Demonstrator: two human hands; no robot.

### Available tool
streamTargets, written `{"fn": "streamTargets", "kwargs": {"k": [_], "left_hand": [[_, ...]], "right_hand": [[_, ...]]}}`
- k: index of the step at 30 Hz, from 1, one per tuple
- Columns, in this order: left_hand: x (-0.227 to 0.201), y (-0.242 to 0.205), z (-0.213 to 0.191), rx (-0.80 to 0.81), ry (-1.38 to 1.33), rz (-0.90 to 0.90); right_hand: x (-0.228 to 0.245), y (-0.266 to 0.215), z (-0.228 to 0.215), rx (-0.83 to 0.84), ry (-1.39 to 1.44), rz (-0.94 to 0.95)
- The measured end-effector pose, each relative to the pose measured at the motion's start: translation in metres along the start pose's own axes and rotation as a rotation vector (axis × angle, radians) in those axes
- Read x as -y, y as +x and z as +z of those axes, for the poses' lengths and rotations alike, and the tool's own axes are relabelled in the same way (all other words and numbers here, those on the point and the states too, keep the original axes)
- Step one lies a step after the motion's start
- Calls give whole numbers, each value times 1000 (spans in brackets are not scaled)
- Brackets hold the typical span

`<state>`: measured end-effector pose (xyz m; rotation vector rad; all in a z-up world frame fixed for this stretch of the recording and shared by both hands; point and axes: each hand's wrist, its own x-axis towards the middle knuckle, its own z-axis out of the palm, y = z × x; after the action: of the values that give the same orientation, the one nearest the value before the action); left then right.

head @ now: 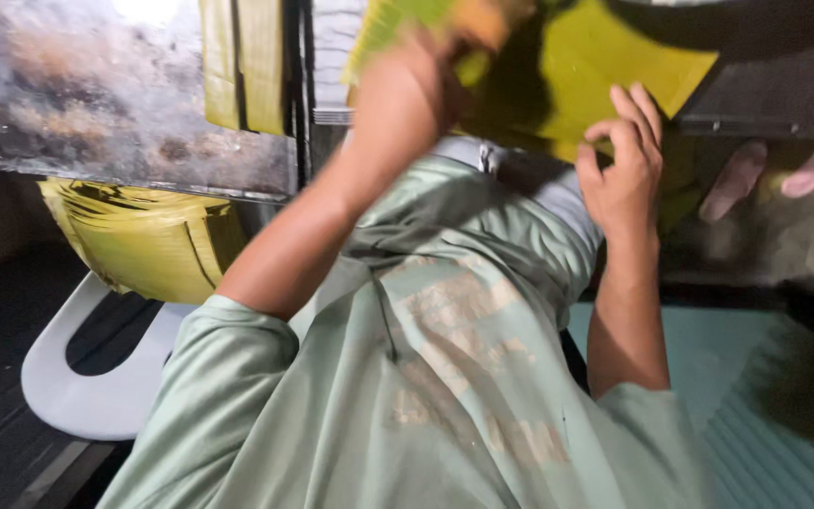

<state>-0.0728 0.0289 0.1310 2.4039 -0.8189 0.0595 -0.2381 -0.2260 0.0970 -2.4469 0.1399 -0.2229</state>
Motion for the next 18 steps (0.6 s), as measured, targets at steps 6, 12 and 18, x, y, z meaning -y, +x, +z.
{"fn": "streamTargets", "kwargs": {"k": [6,12,18], "left_hand": [[4,-22,28,291,49,-49],[-20,15,66,276,-25,123],[40,-39,-17,525,-209,-121]], "right_hand": [[-7,1,2,45,12,-23],[-3,7,2,36,-2,57],[-8,0,7,2,9,19]]}}
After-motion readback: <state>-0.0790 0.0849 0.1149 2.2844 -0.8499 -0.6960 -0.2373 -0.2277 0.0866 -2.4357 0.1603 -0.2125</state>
